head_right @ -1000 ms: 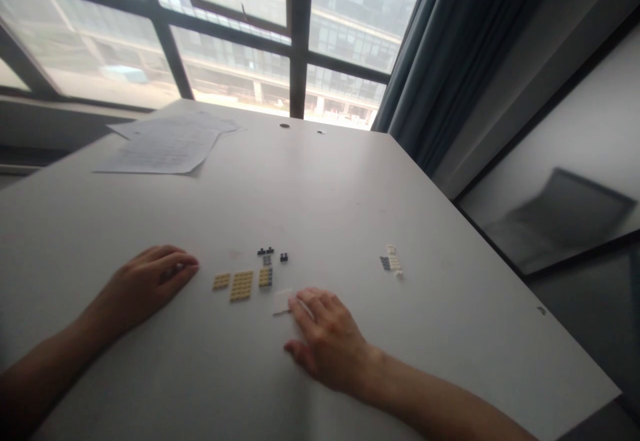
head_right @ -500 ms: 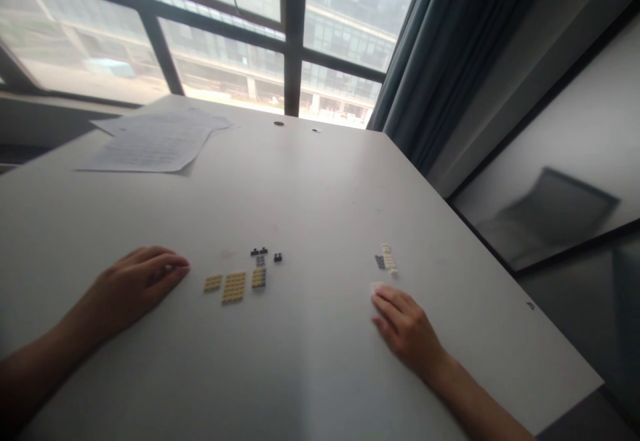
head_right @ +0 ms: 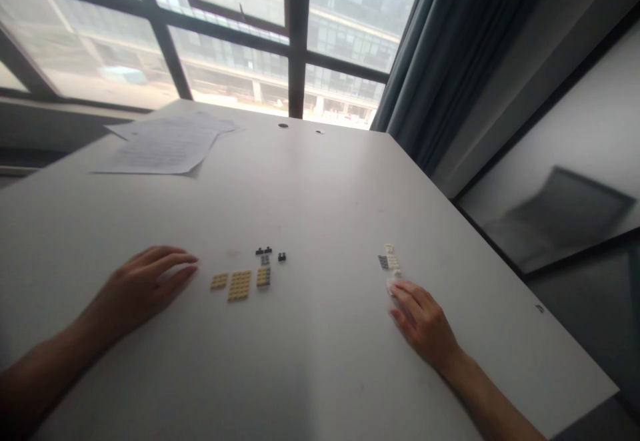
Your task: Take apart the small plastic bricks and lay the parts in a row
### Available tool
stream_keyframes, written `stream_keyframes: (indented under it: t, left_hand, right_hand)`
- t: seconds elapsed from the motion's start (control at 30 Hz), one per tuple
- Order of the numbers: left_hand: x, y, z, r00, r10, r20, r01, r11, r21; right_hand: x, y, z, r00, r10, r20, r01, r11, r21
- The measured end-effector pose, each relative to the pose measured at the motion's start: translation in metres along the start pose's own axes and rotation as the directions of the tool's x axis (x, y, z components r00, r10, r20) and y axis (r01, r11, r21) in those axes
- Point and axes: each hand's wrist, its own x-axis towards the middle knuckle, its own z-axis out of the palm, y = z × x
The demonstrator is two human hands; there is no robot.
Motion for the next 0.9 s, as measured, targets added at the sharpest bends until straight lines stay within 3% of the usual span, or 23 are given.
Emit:
stream_keyframes:
  t: [0.13,0.3,0.47,0.63,0.9]
  left_hand:
    - [-0.002,0.024,0.001,0.99,0.14,0.018,-0.14,0.99,-0.01]
    - [-0.001,0.063,0.005,0.915,0.368,0.165,-0.375,0.927,0.011]
    - [0.003,0.083,0.012,0.892,0.389,0.229,-0.403,0.915,0.017]
    - [0.014,0.106,0.023,0.887,0.405,0.221,-0.412,0.911,-0.014]
    - [0.075,0.197,0.077,0.867,0.454,0.203,-0.436,0.891,-0.129]
  right_hand:
    - [0.003,-0.006,0.001,0.999,-0.041,-0.035,0.041,0.999,-0.002]
    - [0.008,-0.015,0.005,0.995,-0.094,-0.019,0.094,0.996,0.01]
    - [0.01,-0.017,0.007,0.996,-0.091,-0.024,0.091,0.996,0.014]
    - [0.008,-0.016,0.008,0.997,-0.074,-0.036,0.075,0.997,0.026]
    - [0.009,-0.017,0.006,0.996,-0.016,-0.083,0.018,0.999,0.033]
